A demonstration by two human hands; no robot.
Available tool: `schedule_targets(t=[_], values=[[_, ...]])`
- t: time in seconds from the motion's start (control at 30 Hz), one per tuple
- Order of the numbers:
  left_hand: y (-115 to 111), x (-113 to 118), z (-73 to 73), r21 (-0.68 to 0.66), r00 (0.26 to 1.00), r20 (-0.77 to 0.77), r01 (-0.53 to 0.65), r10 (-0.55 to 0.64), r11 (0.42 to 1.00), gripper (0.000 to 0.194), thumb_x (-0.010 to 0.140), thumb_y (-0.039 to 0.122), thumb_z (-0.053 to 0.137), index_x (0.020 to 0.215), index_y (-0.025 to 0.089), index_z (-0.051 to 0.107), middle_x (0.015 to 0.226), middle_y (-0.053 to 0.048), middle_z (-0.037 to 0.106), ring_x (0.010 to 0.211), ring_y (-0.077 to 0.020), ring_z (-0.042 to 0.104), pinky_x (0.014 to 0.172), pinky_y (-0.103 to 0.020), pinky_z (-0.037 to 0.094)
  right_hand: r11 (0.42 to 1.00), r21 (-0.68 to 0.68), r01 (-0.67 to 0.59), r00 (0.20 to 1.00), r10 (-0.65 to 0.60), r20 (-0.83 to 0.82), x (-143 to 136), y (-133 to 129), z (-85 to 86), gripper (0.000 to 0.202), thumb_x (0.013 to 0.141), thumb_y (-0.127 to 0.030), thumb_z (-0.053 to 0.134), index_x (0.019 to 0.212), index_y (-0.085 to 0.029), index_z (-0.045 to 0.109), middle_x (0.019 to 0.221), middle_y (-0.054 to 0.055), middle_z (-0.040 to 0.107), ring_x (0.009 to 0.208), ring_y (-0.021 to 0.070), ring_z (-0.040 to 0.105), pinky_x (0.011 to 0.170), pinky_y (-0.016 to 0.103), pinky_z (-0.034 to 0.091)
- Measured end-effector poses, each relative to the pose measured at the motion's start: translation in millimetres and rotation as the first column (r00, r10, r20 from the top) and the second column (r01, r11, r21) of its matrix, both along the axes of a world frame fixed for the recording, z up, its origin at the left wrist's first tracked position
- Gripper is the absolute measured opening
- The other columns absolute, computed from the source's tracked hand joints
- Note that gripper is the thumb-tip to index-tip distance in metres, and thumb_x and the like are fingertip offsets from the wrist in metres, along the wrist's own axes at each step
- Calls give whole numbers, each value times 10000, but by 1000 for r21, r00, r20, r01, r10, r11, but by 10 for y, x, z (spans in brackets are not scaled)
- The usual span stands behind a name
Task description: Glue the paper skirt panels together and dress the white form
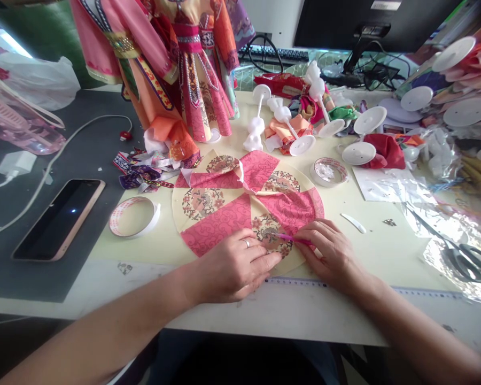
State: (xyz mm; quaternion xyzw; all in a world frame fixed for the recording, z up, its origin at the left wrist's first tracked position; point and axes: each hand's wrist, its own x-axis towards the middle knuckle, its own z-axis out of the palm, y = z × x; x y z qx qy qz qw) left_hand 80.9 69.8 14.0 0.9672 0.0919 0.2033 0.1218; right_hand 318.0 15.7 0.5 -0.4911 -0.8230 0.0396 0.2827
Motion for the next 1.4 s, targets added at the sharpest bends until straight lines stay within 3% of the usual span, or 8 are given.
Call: schedule_targets(t=[1.4], values=[[1, 1, -1, 3, 1000, -3, 1, -1, 1000, 290, 894, 197, 486, 1152, 84, 554, 900, -76, 687, 865, -189, 628, 877, -400, 459, 1000, -10, -16, 1000, 16, 18, -24, -3, 13, 86, 827, -94, 561, 895, -140, 588, 795, 62, 603, 738, 160, 540, 728, 326, 460]])
